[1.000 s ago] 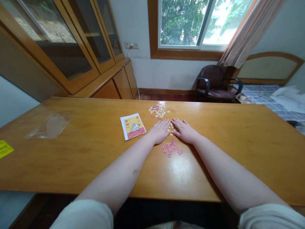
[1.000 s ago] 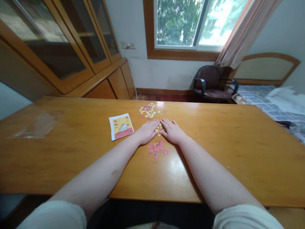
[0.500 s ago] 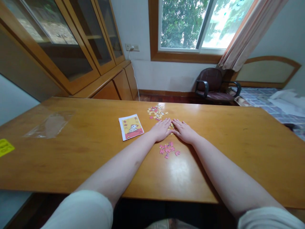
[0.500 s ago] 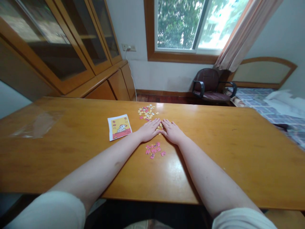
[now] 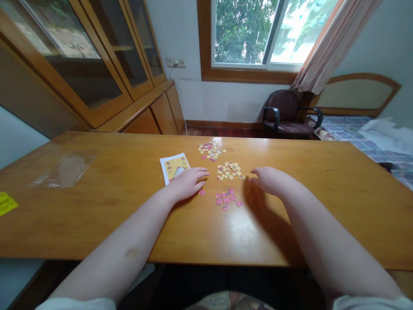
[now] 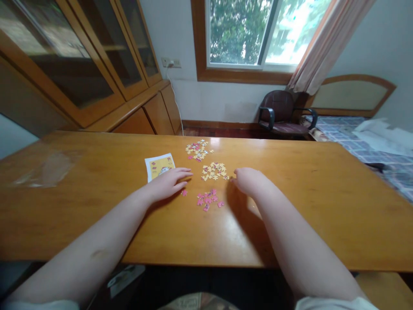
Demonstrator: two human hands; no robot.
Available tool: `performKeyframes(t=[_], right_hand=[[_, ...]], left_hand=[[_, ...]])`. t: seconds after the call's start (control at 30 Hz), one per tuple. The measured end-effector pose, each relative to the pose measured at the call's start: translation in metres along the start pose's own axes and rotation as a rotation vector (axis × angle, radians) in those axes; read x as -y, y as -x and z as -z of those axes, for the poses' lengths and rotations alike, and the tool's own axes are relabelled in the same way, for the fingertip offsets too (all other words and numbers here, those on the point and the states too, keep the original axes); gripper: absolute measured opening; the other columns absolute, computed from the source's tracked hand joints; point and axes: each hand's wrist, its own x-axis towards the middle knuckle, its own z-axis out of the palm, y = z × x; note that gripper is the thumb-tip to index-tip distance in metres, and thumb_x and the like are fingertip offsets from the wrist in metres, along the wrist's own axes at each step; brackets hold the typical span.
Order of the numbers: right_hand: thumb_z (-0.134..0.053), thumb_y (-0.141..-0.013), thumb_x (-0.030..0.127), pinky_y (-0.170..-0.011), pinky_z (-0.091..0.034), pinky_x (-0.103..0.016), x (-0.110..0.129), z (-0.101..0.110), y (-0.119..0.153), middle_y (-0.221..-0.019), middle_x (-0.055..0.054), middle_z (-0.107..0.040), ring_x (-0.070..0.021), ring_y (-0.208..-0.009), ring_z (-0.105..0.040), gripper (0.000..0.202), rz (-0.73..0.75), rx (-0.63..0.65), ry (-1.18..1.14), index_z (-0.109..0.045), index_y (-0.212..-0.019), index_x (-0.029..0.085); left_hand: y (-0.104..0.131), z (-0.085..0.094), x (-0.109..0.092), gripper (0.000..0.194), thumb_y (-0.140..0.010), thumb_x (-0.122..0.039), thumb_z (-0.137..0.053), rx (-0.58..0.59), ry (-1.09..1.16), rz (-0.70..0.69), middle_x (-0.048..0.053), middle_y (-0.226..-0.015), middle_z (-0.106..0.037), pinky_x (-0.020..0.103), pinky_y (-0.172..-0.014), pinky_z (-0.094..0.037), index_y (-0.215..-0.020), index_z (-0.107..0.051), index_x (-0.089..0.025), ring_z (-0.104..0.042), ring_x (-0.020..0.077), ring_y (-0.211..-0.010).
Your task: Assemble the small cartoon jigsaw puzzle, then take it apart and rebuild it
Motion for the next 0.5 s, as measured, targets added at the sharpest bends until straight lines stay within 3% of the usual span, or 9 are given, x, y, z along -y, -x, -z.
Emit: performKeyframes(t=[0.1, 0.2, 0.3, 0.5], right_hand=[[-0.051, -0.09, 0.033, -0.074, -0.05, -0.035, 0.01, -0.004, 0.018, -0.098, -0.012, -0.073, -0.0273, -0.088, -0.068, 0.03, 0.021, -0.154, -0.053, -0.068, -0.112, 0.02], [-0.045, -0.094, 0.03, -0.078, -0.047, -0.028, 0.017, -0.024, 0.02, -0.102, -0.008, -0.072, -0.02, -0.091, -0.066, 0.03, 0.223, -0.379, -0.158, -0.07, -0.108, 0.022], [-0.046, -0.094, 0.033, -0.075, -0.046, -0.027, 0.017, -0.041, 0.014, -0.093, -0.008, -0.072, -0.0188, -0.083, -0.066, 0.031, 0.367, -0.383, -0.138, -0.07, -0.109, 0.02], [-0.045, -0.094, 0.034, -0.071, -0.045, -0.028, 0.01, -0.048, 0.009, -0.089, -0.008, -0.071, -0.0182, -0.078, -0.064, 0.033, 0.35, -0.392, -0.178, -0.073, -0.103, 0.02]], left_hand=[[0.005, 0.0, 0.015, 0.037, -0.08, -0.008, -0.042, -0.096, 0.029, -0.067, 0.005, -0.113, -0.067, 0.038, -0.1, -0.044, -0.103, -0.069, -0.02, -0.06, 0.0197, -0.108], [0.002, -0.001, 0.02, 0.036, -0.077, -0.005, -0.044, -0.086, 0.016, -0.11, 0.004, -0.103, -0.069, 0.037, -0.096, -0.045, -0.096, -0.069, -0.021, -0.061, 0.0193, -0.1], [0.0, 0.0, 0.015, 0.031, -0.084, -0.01, -0.044, 0.021, 0.006, -0.179, 0.003, -0.101, -0.07, 0.035, -0.093, -0.045, -0.096, -0.07, -0.022, -0.061, 0.0189, -0.098], [0.006, 0.011, 0.002, 0.019, -0.084, -0.029, -0.059, 0.136, 0.01, -0.193, 0.004, -0.098, -0.069, 0.033, -0.087, -0.044, -0.098, -0.07, -0.022, -0.06, 0.02, -0.094]])
